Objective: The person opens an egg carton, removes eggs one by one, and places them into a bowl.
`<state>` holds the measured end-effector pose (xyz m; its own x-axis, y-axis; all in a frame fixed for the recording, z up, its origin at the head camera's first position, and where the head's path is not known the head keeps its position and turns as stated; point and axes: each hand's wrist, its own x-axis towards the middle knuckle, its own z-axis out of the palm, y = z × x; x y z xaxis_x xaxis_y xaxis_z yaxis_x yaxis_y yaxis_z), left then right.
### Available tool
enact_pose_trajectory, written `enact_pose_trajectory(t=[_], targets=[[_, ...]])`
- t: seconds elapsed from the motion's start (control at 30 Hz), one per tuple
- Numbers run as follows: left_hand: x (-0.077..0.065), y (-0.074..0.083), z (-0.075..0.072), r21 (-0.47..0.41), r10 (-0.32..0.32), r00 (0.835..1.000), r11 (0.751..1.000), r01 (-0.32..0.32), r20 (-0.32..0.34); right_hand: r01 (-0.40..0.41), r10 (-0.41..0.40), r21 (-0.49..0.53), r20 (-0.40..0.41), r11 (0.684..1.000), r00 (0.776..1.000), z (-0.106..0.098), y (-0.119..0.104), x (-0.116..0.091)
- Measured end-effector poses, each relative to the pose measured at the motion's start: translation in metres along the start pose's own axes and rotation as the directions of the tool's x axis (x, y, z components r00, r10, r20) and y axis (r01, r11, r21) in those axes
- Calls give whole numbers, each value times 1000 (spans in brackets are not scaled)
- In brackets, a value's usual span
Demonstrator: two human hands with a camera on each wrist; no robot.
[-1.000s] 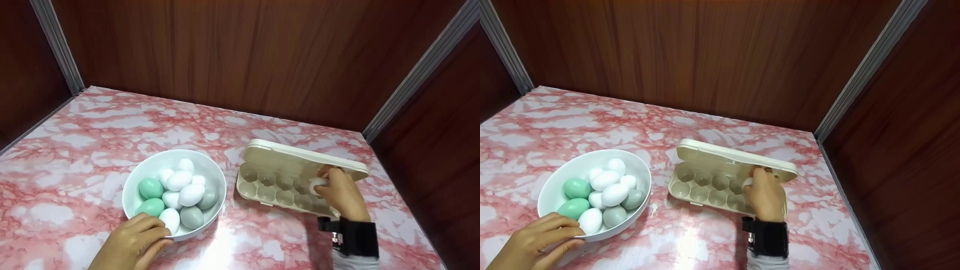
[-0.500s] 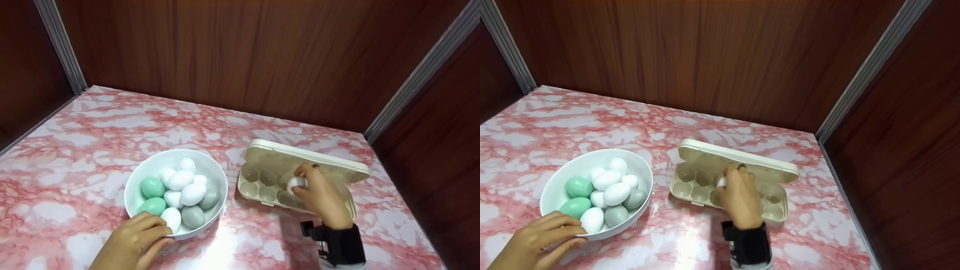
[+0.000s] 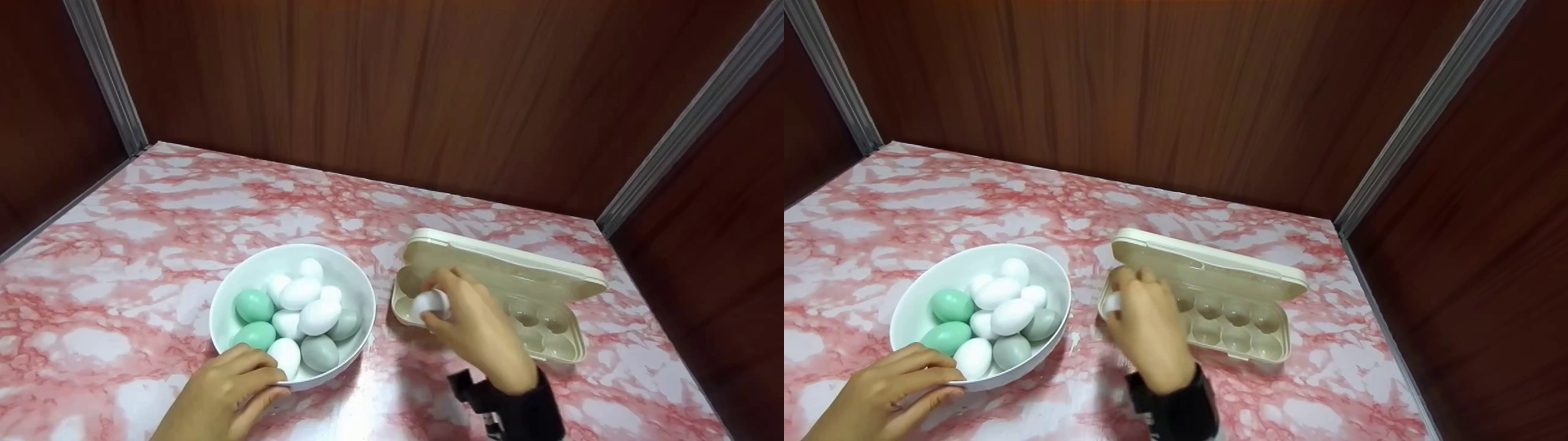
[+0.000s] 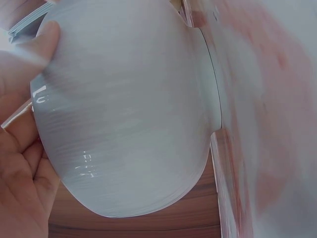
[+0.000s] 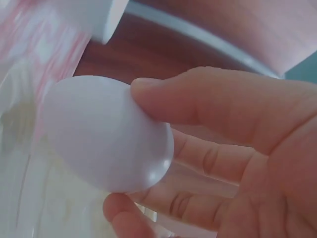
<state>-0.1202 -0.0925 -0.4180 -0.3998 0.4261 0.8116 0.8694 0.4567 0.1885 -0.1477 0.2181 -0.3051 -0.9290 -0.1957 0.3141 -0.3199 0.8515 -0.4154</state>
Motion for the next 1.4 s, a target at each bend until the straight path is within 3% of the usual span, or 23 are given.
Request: enact_pose_trajectory(t=[0.17, 0.3, 0.37, 0.5, 0.6, 0.67, 1.13, 1.33, 1.4], targets=[[1, 0, 1, 6, 1, 1000, 1000, -1, 8, 84, -85, 12, 31, 996, 996, 2, -25, 11], [3, -2, 2, -1, 10, 1000, 1000, -10, 7, 127, -139, 82, 153, 988, 978, 2, -48, 27], [5, -3, 4, -4, 14, 1000, 1000, -14, 11, 135, -164, 128, 248, 982, 955, 4, -60, 38], [9, -4, 9, 1, 35, 999, 999, -35, 12, 154, -207, 155, 420, 976, 884, 18, -79, 59], [11, -4, 13, 14, 46, 999, 999, -46, 18, 189, -219, 110, 498, 976, 839, 32, -88, 69], [12, -5, 15, 6, 53, 999, 999, -53, 12, 213, -217, 68, 519, 975, 827, 41, -91, 73], [7, -6, 22, 29, 74, 997, 997, -74, -8, 346, -290, -20, 502, 938, 815, 77, -95, 65], [2, -6, 23, 9, 55, 998, 998, -55, -28, 367, -299, -48, 488, 929, 820, 80, -97, 61], [2, -5, 22, 8, 34, 999, 999, -33, -15, 374, -328, -23, 436, 927, 838, 75, -93, 56]])
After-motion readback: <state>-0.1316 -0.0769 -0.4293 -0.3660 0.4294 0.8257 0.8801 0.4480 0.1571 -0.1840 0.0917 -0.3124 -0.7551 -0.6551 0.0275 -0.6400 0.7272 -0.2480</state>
